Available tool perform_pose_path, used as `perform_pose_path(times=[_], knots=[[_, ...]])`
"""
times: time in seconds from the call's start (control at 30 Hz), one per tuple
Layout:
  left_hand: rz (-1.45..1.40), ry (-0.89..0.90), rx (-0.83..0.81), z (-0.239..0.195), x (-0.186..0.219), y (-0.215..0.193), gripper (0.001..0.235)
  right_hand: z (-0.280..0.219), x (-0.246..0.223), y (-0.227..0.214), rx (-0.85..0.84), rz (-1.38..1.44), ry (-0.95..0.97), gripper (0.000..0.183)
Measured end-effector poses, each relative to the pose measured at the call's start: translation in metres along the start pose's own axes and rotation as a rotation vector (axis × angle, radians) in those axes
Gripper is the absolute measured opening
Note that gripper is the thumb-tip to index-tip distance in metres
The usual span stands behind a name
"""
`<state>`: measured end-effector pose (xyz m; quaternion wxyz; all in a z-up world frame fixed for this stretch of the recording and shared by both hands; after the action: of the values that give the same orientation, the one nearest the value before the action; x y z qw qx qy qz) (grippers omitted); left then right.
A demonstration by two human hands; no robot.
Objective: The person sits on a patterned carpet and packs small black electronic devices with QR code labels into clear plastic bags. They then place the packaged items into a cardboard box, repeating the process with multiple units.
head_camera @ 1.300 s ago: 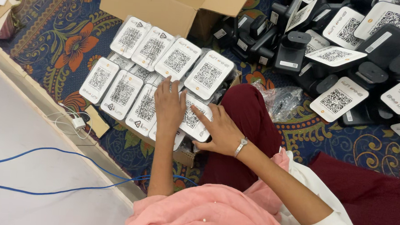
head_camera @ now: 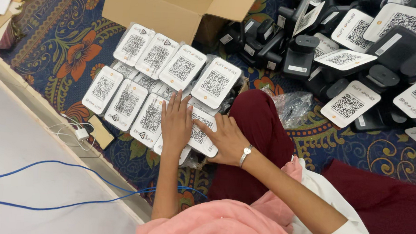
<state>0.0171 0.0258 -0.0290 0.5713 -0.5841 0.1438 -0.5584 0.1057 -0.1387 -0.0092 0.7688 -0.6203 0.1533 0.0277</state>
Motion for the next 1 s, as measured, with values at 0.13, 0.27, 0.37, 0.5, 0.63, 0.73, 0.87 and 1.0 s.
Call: perform_pose_path(times=[0.13, 0.27, 0.37, 0.5, 0.63, 0.73, 0.87, 1.0], knots=[[-0.01, 0.015, 0.018, 0.011, -0.008, 0.006, 0.043, 0.01, 0.011, 0.01, 0.019, -0.048, -0.009, 0.118], [0.034, 0.001, -0.022, 0.014, -0.005, 0.011, 0.045, 0.009, 0.009, 0.003, 0.093, -0.04, -0.01, 0.12], [0.214, -0.029, -0.053, 0.021, 0.007, 0.014, 0.048, -0.001, 0.009, -0.016, 0.079, -0.029, -0.07, 0.129], [0.241, 0.041, 0.017, 0.044, 0.055, 0.026, 0.053, -0.044, 0.06, -0.035, 0.315, 0.239, 0.09, 0.067], [-0.144, 0.147, 0.103, 0.063, 0.143, 0.069, 0.045, -0.111, 0.162, 0.013, 0.595, 0.258, 0.787, 0.035], [-0.355, 0.3, 0.039, 0.068, 0.206, 0.124, 0.042, -0.155, 0.231, 0.098, 0.487, 0.037, 1.049, 0.043], [-0.548, 0.389, -0.079, 0.07, 0.244, 0.209, 0.041, -0.187, 0.272, 0.2, 0.138, 0.005, 1.123, 0.044], [-0.482, 0.372, -0.228, 0.083, 0.232, 0.272, 0.039, -0.197, 0.271, 0.188, 0.23, 0.167, 1.09, 0.033]])
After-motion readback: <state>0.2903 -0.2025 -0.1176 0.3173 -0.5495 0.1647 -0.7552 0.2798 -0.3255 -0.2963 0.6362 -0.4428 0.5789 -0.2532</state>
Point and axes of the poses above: each hand's wrist, its own z-axis towards the middle knuckle, its own y-axis out of the palm, x = y × z, the point moved 2 cm from there along z, towards the middle knuckle, and after that the axes turned 11 degrees about -z, right-handed, at the moved point
